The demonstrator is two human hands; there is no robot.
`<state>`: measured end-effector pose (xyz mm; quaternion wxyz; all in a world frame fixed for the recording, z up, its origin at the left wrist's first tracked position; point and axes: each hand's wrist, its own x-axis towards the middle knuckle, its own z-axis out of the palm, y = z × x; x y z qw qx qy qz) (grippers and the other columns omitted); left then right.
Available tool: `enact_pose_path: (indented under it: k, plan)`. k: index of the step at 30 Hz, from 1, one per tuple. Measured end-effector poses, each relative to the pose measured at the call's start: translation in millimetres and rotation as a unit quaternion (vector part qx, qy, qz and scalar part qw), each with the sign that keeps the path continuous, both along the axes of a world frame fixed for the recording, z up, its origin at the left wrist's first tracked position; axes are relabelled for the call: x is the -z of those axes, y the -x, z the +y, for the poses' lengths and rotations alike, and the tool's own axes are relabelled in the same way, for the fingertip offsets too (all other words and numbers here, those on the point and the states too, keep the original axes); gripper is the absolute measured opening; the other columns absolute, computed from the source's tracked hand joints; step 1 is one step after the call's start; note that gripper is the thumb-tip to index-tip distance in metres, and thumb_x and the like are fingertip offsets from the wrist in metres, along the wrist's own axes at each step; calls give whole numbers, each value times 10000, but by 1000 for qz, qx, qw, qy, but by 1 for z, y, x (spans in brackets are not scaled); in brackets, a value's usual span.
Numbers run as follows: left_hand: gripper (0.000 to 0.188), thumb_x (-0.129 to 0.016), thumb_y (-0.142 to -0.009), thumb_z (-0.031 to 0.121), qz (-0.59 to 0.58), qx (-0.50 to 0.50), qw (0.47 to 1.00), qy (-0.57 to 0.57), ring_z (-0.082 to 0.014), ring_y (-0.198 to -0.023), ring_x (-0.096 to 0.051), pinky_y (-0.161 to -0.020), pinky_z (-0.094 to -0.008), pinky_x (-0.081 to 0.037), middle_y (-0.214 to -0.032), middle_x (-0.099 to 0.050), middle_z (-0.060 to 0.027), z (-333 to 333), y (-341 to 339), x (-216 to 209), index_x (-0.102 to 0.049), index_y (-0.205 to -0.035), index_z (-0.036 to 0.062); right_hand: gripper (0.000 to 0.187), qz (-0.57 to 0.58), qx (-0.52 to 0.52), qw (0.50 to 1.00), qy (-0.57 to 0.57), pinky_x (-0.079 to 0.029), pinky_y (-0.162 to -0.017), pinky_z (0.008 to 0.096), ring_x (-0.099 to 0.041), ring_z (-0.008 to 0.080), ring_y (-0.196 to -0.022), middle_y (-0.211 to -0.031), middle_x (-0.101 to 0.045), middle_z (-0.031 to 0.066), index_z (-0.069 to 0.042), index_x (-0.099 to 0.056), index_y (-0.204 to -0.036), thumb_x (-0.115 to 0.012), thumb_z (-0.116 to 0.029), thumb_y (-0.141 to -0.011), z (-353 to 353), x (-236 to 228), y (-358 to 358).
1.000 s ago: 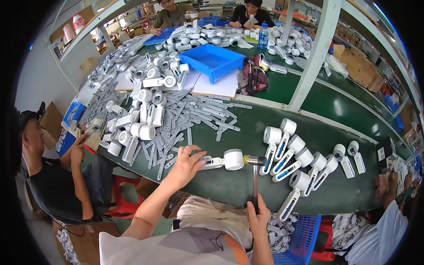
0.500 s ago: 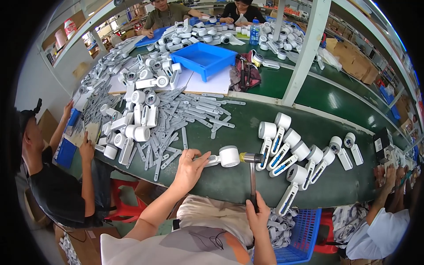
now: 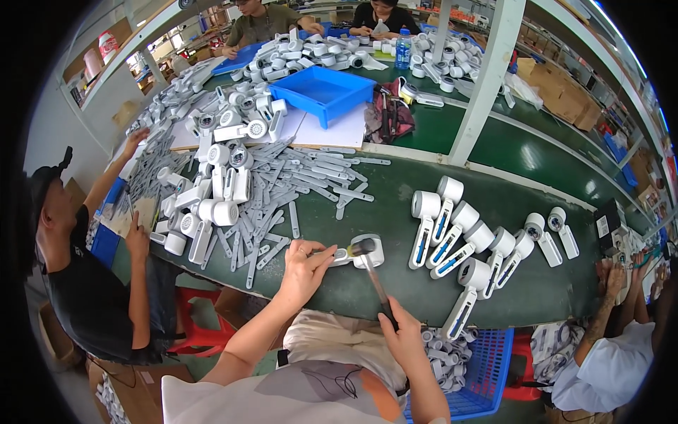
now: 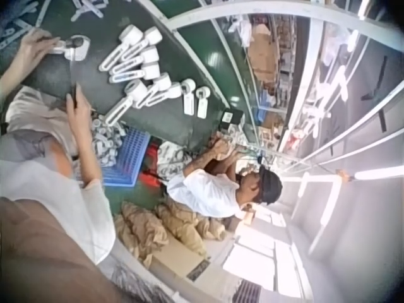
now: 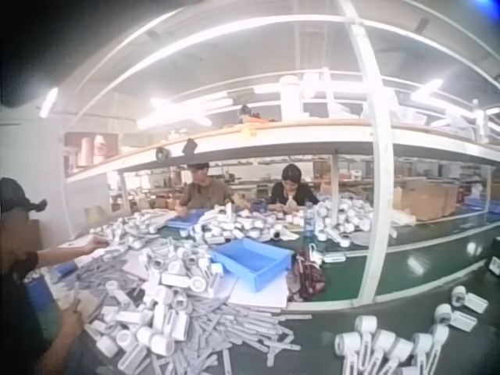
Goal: The person assembles plastic components by hammering small metal pins into them.
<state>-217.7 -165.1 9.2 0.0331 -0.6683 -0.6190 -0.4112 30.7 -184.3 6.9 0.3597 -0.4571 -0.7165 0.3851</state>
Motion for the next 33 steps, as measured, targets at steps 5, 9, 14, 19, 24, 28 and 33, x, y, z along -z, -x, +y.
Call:
enact_pose_path:
  k: [5,9,14,19,24,28,33]
  plan:
    - [250,-745,-733,98,-66,-6,997,47,-237,-868,-539,-760,-349,-434,-864,-642,-35,6,6,0,-738,-982,122,396,-43,-2,994,-99,-500,-758,336,-649,281,-843,-979,-644,201,8,-537,-1246,-620,-60,-865,-1,-13,14]
    - [181,-763,-699,90,-179,-13,979,96,-243,-834,-551,-780,-337,-441,-789,-643,-50,8,5,-2,-735,-878,103,420,-88,-17,989,-118,-498,-675,423,-614,396,-767,-891,-617,212,-25,-498,-1288,-591,-69,-881,6,-23,15]
    - [125,-758,-695,75,-196,-5,975,103,-242,-825,-552,-783,-337,-441,-781,-644,-53,10,8,1,-716,-812,85,409,-81,-2,980,-180,-490,-627,434,-608,395,-734,-881,-607,213,-33,-497,-1285,-579,-82,-887,3,-40,16]
    - [103,-755,-693,63,-194,-12,976,94,-240,-829,-546,-788,-342,-437,-770,-639,-51,10,8,4,-713,-785,83,406,-197,-50,971,-127,-488,-608,456,-603,399,-716,-860,-596,204,-28,-492,-1277,-582,-91,-886,8,-39,15]
    - [141,-768,-691,78,-191,-4,979,67,-256,-854,-541,-793,-356,-437,-766,-634,-59,7,6,8,-713,-820,68,417,-140,-29,977,-156,-486,-600,464,-598,396,-689,-833,-588,190,-34,-492,-1286,-584,-91,-884,7,-31,17]
    - [231,-785,-684,131,-193,33,980,36,-281,-935,-545,-787,-391,-426,-837,-640,-44,0,14,14,-695,-889,75,432,-195,-47,970,-138,-484,-601,456,-595,393,-688,-832,-584,187,-32,-480,-1305,-579,-88,-888,11,-52,16]
    - [309,-810,-643,185,-92,11,992,84,-256,-889,-583,-776,-381,-417,-840,-668,-57,-13,30,15,-703,-915,86,455,-105,-32,970,-217,-488,-606,435,-605,367,-697,-864,-590,181,-40,-467,-1321,-588,-79,-884,-5,-35,26]
